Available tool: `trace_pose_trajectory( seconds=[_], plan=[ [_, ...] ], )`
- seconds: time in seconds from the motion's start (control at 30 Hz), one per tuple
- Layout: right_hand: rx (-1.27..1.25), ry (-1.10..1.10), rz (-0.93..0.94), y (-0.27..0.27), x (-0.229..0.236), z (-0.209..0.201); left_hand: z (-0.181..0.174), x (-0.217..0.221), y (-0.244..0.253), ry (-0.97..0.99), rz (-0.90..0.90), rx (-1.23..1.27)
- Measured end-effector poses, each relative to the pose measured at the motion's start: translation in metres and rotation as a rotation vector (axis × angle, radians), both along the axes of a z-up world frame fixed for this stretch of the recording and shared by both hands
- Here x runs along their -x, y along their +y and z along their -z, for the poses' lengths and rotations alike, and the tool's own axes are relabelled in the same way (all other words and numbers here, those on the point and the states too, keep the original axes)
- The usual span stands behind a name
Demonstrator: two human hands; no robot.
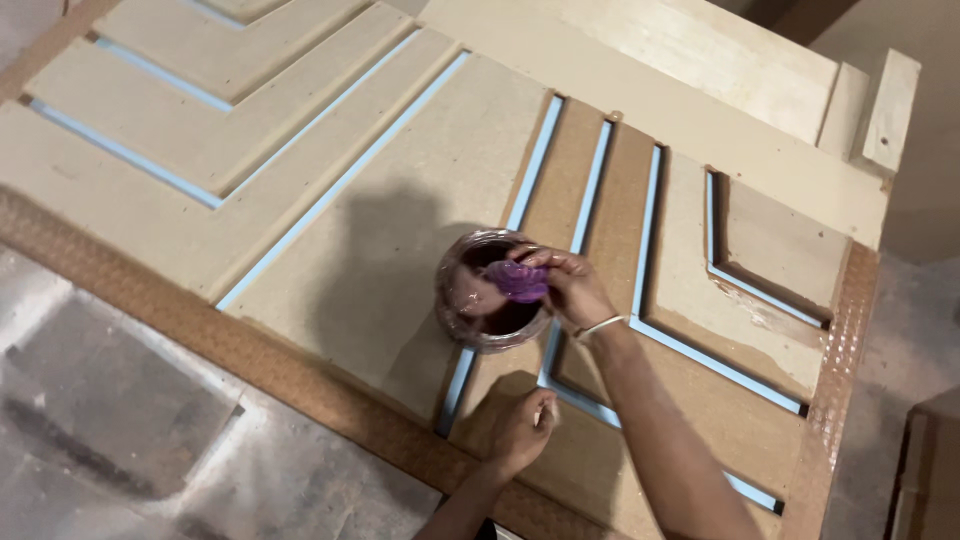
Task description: The person applies a brown wood stain to a large wooden panel with recessed geometric patterns using a purple cloth. They repeatedly dip the cloth into a container of stain and wipe the surface, covering the recessed areas and flat sections systematically.
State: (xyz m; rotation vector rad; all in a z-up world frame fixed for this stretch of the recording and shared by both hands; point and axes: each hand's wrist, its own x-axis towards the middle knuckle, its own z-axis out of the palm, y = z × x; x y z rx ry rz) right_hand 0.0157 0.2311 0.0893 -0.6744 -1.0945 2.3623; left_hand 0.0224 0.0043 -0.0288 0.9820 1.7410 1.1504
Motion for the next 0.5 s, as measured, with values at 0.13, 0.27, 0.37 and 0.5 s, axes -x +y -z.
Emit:
trace_pose_trajectory(
  seconds=[0.13,0.27,0.37,0.5],
  plan=[
    [0.287,0.327,0.093,-0.006,0.008,0.024,0.013,-0.007,0.004,0.038,0.034,-0.037],
    [0.471,0.635,0.070,-0.021,0.002,0.017,0.033,-0.024,0.016,0.112,0.063,-0.012],
    [0.432,0.717,0.121,-0.009,-0.032,0.016,0.023,-0.031,0.023,0.245,0.122,-0.003],
    [0.311,0.684,0.264,0.025,-0.138,0.035,0.011,-0.044,0.063,0.407,0.222,0.018]
  ],
)
